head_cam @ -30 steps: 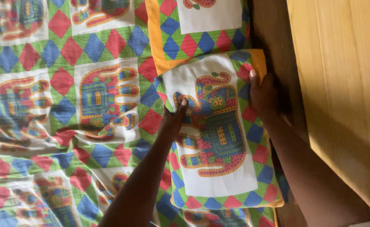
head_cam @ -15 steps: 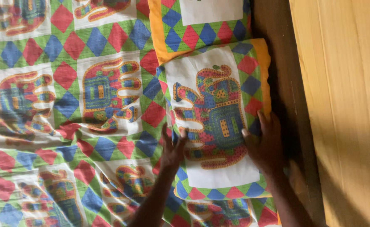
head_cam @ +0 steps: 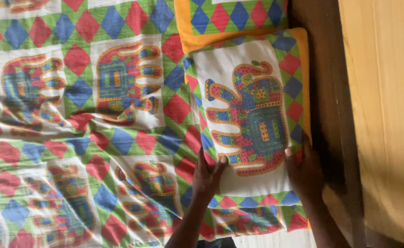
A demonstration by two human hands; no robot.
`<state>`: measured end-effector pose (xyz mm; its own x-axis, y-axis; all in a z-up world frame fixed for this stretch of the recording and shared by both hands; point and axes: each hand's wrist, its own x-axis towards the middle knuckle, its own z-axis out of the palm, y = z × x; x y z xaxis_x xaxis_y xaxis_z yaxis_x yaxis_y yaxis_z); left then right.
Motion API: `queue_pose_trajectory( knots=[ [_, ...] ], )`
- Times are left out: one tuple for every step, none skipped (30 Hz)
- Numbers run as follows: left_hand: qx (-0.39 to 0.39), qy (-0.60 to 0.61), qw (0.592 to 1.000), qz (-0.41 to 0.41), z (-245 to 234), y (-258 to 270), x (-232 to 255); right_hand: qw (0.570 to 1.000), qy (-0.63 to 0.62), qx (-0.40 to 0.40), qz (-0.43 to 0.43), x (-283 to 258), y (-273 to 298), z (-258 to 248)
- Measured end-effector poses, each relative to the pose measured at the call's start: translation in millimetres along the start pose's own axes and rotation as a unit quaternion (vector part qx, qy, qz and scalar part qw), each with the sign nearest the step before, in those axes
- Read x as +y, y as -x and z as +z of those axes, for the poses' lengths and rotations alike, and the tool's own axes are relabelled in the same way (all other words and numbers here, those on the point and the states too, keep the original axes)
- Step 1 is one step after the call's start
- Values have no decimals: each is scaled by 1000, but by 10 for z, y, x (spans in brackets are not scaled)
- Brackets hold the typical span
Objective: The person folds a pillowcase by laying it flat on a bed, tucking a pillow inside, and folding the excess fabric over to secure it.
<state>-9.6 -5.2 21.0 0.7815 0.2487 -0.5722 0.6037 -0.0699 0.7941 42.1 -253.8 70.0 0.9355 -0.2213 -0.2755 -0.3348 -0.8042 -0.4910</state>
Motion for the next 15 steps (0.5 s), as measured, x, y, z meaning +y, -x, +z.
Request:
queue_pose_trajectory(
  knots=[
    [2, -17, 1000, 24, -10, 4, -5, 1000, 1, 11, -16, 10, 18, 11],
    [-29, 31, 999, -3, -49, -23, -21, 999, 2, 23, -32, 20, 32, 34],
    [-61, 80, 995, -29, -70, -57, -39, 998, 4, 34, -48, 34, 63, 41],
    [-93, 128, 986, -55, -97, -68, -77, 997, -20, 45, -55, 49, 123, 42],
    [-69, 56, 996, 1, -160, -59, -144, 996, -44, 52, -62, 65, 215, 49],
    [-46, -16, 997, 56, -241, -62, -225, 994, -68, 60, -69, 90, 320, 61],
    [-23, -89, 989, 116, -319, -67, -310, 993, -80, 68, -50, 136, 417, 92],
    [-11, -118, 987, 111, -426, -11, -408, 992, -92, 76, -32, 211, 535, 127],
    [1, -147, 984, 105, -560, 88, -504, 991, -103, 85, -12, 318, 684, 153],
    [12, -175, 980, 98, -689, 192, -594, 991, -93, 98, 9, 462, 826, 200],
    [17, -200, 976, 85, -819, 314, -685, 990, -87, 110, 30, 643, 942, 292],
    [23, -226, 971, 71, -940, 443, -770, 987, -83, 125, 53, 857, 1075, 387],
    [16, -226, 971, 75, -1049, 556, -844, 986, -64, 142, 64, 1082, 1201, 490],
    [10, -226, 971, 79, -1144, 662, -914, 984, -44, 154, 78, 1315, 1317, 581],
    [4, -226, 971, 82, -1236, 735, -981, 982, -26, 164, 87, 1542, 1439, 665]
  ],
)
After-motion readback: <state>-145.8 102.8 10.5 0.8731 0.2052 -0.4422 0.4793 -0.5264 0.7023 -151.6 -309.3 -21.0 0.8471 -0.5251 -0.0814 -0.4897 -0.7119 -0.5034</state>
